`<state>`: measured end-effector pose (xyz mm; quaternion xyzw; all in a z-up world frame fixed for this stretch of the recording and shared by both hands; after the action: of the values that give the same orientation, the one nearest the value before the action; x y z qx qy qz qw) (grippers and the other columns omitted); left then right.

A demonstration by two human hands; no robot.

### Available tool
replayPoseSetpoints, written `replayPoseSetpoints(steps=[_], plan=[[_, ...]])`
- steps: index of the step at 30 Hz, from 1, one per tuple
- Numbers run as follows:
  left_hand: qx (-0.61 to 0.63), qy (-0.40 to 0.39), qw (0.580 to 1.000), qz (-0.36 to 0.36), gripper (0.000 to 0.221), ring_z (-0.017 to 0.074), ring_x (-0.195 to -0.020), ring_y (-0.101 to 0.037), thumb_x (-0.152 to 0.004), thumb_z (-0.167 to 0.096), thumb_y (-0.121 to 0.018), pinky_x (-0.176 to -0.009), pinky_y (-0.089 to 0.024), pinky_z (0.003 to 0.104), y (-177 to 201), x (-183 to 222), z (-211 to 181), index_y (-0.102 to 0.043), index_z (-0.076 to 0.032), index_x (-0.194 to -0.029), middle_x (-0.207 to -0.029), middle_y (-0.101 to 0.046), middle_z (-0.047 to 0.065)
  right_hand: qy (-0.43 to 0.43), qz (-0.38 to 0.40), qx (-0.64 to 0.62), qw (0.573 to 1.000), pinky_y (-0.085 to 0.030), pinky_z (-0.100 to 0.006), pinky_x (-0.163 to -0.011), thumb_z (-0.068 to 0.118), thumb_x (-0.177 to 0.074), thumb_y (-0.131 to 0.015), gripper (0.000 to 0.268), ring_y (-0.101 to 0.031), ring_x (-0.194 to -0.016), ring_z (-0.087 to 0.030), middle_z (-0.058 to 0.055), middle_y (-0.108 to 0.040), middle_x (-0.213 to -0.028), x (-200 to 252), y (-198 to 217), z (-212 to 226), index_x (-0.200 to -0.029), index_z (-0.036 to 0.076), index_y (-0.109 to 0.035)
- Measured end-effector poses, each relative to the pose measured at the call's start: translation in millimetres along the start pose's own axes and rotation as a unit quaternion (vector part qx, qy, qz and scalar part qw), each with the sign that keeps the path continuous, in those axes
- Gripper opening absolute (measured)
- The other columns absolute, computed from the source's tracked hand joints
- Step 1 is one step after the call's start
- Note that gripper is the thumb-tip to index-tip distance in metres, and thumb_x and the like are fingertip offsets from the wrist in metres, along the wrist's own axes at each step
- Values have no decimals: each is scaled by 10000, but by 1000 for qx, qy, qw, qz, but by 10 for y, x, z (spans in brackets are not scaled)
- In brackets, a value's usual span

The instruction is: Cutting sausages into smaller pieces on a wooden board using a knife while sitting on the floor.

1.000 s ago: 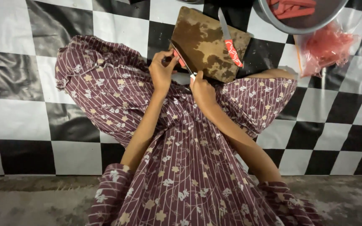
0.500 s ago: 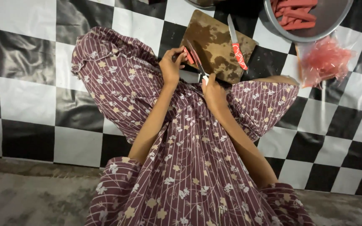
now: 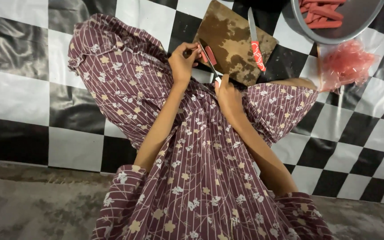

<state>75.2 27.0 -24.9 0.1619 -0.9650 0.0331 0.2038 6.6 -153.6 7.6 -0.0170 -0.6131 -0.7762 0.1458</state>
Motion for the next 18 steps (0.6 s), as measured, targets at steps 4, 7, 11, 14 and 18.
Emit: replayPoseSetpoints(steps=[4,7,11,14,18], plan=[[-36,-10,999,-7,106,74,-704,-749,-866,-36,-768,-552,-632,168,19,-11,-18,-779,-31,-972,-953,-764,34,-11,7,31,999,-502,-442,-377,182,-1069,-554,234,-615,-402,-319,-141,-631,-606,1,34,2,-1072,-33,-462],[-49,-20,999,-7,116,67,-644,-714,-856,-51,-785,-548,-624,163,3,-36,-18,-791,-7,-963,-982,-737,41,-2,-8,60,998,-485,-396,-331,160,-1056,-576,229,-587,-357,-262,-115,-621,-579,-17,46,7,-1068,-50,-485],[-38,-24,999,2,120,77,-665,-735,-873,-35,-765,-567,-619,164,20,-22,-71,-782,12,-982,-955,-725,44,5,-15,103,995,-461,-345,-292,154,-1049,-595,203,-548,-304,-201,-77,-615,-527,-66,138,119,-1026,-30,-513],[-49,-18,999,2,118,69,-657,-707,-869,-65,-773,-582,-618,180,20,-29,-80,-784,5,-963,-952,-725,34,-12,-7,99,995,-475,-373,-305,166,-1036,-604,221,-558,-319,-225,-83,-603,-533,-101,77,79,-1038,-35,-512],[-40,-23,999,7,104,87,-708,-740,-869,4,-748,-632,-636,181,9,-37,-76,-775,19,-969,-960,-732,59,-13,35,63,997,-446,-328,-260,142,-1069,-550,233,-523,-313,-182,-62,-576,-529,-138,-115,40,-1062,-88,-517]])
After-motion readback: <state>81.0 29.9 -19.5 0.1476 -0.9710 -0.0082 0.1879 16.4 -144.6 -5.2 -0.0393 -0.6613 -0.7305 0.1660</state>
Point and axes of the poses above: each hand's wrist, its own x-axis away from the middle knuckle, its own y-axis out of the back of the hand, z = x × y, the point moved 9 cm from there along -x, towards the middle knuckle
